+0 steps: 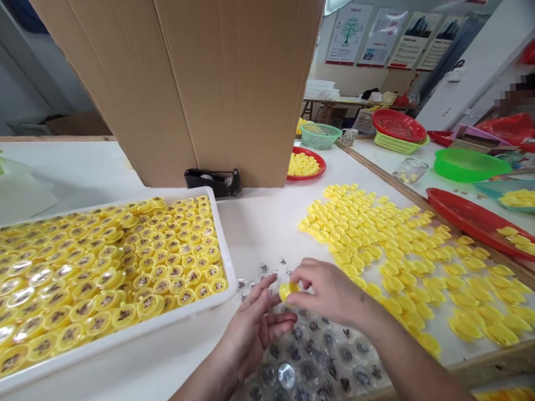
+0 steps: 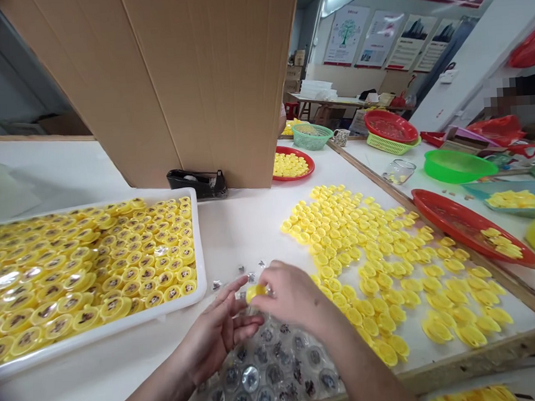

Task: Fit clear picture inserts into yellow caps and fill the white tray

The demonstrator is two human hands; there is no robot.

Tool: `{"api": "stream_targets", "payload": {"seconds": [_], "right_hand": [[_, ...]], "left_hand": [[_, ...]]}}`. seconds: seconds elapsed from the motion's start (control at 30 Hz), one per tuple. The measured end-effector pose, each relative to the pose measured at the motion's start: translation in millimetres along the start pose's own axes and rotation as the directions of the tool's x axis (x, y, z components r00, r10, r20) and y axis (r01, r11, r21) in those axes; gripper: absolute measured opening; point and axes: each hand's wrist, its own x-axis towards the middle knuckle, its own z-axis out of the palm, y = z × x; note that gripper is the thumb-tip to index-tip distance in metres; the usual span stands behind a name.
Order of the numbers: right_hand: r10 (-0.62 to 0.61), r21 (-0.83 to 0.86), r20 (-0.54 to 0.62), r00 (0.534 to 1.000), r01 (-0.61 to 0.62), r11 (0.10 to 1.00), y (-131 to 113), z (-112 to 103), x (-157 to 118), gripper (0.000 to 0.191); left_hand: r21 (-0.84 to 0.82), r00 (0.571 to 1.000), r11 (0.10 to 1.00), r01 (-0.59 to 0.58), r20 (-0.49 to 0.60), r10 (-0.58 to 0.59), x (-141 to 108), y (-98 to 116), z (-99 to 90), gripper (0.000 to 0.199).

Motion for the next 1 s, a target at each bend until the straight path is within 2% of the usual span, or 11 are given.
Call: {"api": "stream_targets", "payload": {"seconds": [0.07,0.13,0.2,0.33,0.47,0.57,0.73,0.8,0.9,0.93,1.0], "right_hand": [[-0.098,0.122,-0.004,0.995,0.098,0.988,-14,11,-5,0.009],[-0.121,0.195,-0.014,0.993,0.122,0.973,-13,21,-4,0.010],[-0.055,0.128,-0.026,0.998,0.058,0.990,1,28,3,0.015],[0.106,-0.111,-0.046,0.993,-0.110,0.988,40,35,26,0.024],[0.169,-0.150,0.010,0.986,-0.166,0.975,62,43,45,0.026],[0.195,-0.071,-0.021,0.981,-0.196,0.978,62,45,48,0.023],[0.146,0.260,-0.010,0.989,-0.138,0.956,37,38,24,0.021],[0.075,0.504,0.027,0.997,-0.079,0.860,22,37,11,0.021],[-0.023,0.842,0.055,0.998,-0.034,0.538,2,42,0,0.020],[-0.032,0.889,0.053,0.998,-0.032,0.458,-1,45,0,0.020],[-0.018,0.909,0.042,0.999,-0.030,0.415,-6,52,0,0.020]], "left_hand": [[-0.121,0.998,0.992,0.048,0.033,-0.044,1,-3,-3.4,0.036],[-0.158,0.998,0.986,0.057,0.030,-0.053,2,-3,-8.0,0.026],[-0.161,0.998,0.985,0.064,0.007,-0.063,3,0,-12.1,0.023],[-0.152,0.996,0.986,0.073,-0.038,-0.079,3,7,-15.2,0.020],[-0.157,0.994,0.985,0.072,-0.070,-0.084,3,11,-15.6,0.022],[-0.177,0.995,0.983,0.052,-0.077,-0.066,3,12,-17.2,0.027],[-0.194,0.999,0.980,0.034,-0.034,-0.041,3,10,-19.6,0.028],[-0.183,0.999,0.983,0.030,-0.023,-0.034,3,8,-19.9,0.028],[-0.150,1.000,0.989,0.022,0.023,-0.018,2,6,-20.0,0.027],[-0.134,0.999,0.991,0.015,0.045,-0.009,1,6,-20.0,0.027],[-0.104,0.996,0.995,-0.010,0.084,0.019,0,4,-19.8,0.027]]}}
